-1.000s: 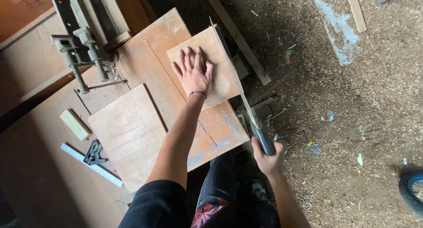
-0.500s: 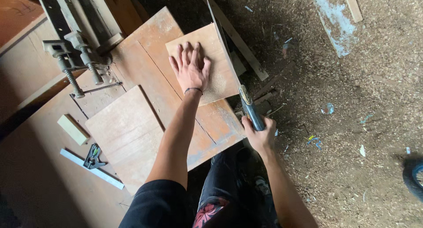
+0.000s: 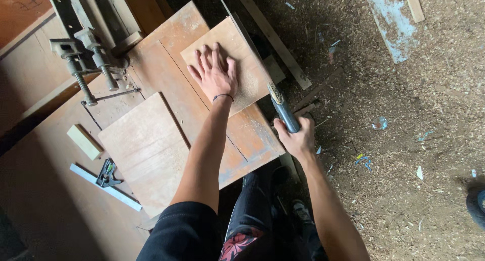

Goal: The person uses a hand saw to cut a rectangular piece of wood clamped to a workbench. They hold the wood steady with their left hand while sawing with their right hand, completing the cut and separating the piece.

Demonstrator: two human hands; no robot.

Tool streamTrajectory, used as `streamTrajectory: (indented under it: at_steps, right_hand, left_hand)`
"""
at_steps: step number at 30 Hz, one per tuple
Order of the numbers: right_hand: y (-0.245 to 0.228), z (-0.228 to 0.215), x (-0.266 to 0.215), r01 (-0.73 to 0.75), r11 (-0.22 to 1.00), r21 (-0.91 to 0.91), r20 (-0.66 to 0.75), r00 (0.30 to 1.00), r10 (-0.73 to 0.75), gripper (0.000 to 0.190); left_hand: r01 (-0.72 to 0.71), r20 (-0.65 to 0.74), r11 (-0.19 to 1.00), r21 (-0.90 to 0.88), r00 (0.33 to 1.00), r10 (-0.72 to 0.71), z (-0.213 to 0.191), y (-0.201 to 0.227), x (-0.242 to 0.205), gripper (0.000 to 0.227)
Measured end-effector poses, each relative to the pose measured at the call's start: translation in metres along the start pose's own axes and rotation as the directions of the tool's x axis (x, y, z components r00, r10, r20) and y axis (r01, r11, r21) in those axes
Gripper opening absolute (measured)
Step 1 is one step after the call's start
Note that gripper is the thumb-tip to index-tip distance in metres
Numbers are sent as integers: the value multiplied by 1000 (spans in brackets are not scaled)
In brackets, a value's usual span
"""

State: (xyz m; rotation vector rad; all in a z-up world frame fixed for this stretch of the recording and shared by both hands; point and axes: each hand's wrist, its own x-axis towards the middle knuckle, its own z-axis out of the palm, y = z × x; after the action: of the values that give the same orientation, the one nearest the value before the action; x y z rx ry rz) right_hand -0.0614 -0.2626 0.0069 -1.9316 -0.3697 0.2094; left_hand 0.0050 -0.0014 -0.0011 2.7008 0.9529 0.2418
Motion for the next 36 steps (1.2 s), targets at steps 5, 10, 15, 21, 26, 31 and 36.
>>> streamTrajectory:
  at_steps: [5, 10, 15, 21, 26, 31, 36]
  right_hand:
    - [-4, -26, -38, -102, 995, -18, 86, 991, 103, 17]
    - [-6, -53, -83, -65, 997, 45, 10, 998, 65, 19]
    - [6, -64, -71, -19, 1000, 7, -51, 998, 20, 18]
    - [-5, -84, -51, -47, 999, -14, 9, 999, 48, 15]
    - [-13, -70, -68, -17, 999, -48, 87, 996, 21, 21]
    - [0, -81, -94, -35, 996, -81, 60, 997, 40, 18]
    - [5, -114, -123, -46, 996, -80, 33, 998, 49, 15]
  left_hand:
    - [52, 57, 999, 10, 997, -52, -1, 1, 1, 62]
    - [13, 61, 999, 41, 998, -16, 1, 0, 4, 64]
    - [18, 47, 999, 30, 999, -19, 6, -5, 3, 63]
    - [30, 42, 999, 43, 999, -32, 4, -1, 8, 65]
    - [55, 33, 998, 14, 998, -55, 4, -1, 6, 64]
    - [61, 43, 998, 22, 997, -61, 3, -2, 8, 63]
    - [41, 36, 999, 13, 999, -41, 11, -5, 6, 65]
